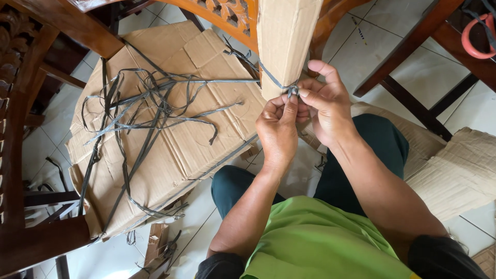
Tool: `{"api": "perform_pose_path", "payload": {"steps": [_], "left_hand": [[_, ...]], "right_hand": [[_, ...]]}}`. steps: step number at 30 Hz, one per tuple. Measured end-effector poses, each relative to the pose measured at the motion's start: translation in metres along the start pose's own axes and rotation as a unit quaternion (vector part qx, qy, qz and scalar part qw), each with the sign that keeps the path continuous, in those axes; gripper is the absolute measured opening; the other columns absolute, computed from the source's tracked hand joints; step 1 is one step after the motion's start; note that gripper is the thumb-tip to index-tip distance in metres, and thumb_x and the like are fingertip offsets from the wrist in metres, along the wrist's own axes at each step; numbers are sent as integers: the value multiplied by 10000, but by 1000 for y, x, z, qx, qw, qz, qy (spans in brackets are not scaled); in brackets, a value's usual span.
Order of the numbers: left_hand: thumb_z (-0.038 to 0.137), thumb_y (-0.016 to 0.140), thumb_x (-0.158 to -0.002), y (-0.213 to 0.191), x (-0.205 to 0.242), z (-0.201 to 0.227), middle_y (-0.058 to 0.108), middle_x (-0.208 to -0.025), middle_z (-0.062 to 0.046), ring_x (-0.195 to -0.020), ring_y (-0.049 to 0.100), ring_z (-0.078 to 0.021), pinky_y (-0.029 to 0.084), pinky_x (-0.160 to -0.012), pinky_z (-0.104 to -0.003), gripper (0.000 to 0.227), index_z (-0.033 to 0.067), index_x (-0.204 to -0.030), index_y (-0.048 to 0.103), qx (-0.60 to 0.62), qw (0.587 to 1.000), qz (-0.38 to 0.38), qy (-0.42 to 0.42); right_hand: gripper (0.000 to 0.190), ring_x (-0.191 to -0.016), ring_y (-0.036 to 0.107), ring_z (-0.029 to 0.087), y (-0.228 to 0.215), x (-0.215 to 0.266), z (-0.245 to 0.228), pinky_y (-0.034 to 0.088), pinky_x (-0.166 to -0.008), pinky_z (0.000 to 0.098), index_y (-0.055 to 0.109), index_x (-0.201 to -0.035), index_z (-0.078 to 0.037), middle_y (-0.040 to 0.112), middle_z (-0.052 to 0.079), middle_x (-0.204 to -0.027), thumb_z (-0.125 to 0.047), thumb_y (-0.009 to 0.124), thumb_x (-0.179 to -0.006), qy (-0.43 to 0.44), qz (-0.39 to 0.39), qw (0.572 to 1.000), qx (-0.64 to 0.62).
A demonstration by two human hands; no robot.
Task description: Wrap wooden furniture parts with cardboard and secure them with plastic straps
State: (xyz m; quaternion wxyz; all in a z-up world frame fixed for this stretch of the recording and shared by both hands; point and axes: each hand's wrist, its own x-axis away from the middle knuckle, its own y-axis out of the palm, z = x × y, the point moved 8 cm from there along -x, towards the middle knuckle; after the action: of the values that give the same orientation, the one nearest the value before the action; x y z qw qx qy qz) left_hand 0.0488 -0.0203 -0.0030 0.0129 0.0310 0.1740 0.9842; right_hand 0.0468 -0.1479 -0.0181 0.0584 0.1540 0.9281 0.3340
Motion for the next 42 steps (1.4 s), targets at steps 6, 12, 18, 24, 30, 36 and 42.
{"api": "perform_pose_path", "payload": {"steps": [6,12,18,24,30,36,42], "left_hand": [[114,673,-1011,2,5,28,737,-776,-194,-710,715,-143,636,-624,-267,181,-65,-1024,695,-96,994,-1,58],[97,677,-1006,-1,-3,15,737,-780,-200,-696,723,-163,647,-625,-272,169,-70,-1025,692,-68,996,-14,49],[70,665,-1005,1,-8,3,725,-765,-188,-682,714,-157,646,-612,-250,174,-93,-1063,681,-33,998,-46,20],[51,681,-992,-1,-15,-11,725,-741,-180,-666,727,-170,655,-596,-263,140,-76,-1050,698,-1,999,-46,13],[72,710,-994,-2,-7,2,745,-782,-144,-735,725,-124,652,-654,-268,124,-5,-1088,733,2,995,-27,93],[55,732,-977,3,-5,25,732,-792,-81,-789,653,-59,636,-700,-282,110,40,-1083,756,-1,987,-73,145],[60,759,-954,9,-1,48,727,-784,-79,-812,649,-61,605,-724,-292,100,56,-1052,780,-77,976,-97,178]], "right_hand": [[424,-801,706,155,12,10,-6,536,-662,207,596,-1298,-96,705,117,-966,45,698,-912,41,12,998,-36],[331,-888,675,117,3,0,-18,551,-765,201,601,-1212,-53,722,102,-984,70,723,-929,-47,3,989,141],[305,-887,622,95,21,7,-39,513,-801,216,585,-1198,-66,731,99,-995,77,706,-957,-119,-20,958,259],[271,-838,627,129,25,8,-47,445,-721,254,594,-1177,-78,736,100,-991,60,716,-978,-162,-46,920,354],[221,-835,649,122,34,24,-60,488,-748,247,773,-1064,-185,713,17,-933,6,754,-955,-220,5,850,478],[226,-909,652,194,53,36,-83,547,-830,304,803,-1102,-105,736,44,-947,-23,842,-895,-290,-28,812,505],[115,-901,678,248,54,32,-82,546,-801,341,787,-1061,-63,721,92,-908,-31,811,-954,-308,-39,809,499]]}}
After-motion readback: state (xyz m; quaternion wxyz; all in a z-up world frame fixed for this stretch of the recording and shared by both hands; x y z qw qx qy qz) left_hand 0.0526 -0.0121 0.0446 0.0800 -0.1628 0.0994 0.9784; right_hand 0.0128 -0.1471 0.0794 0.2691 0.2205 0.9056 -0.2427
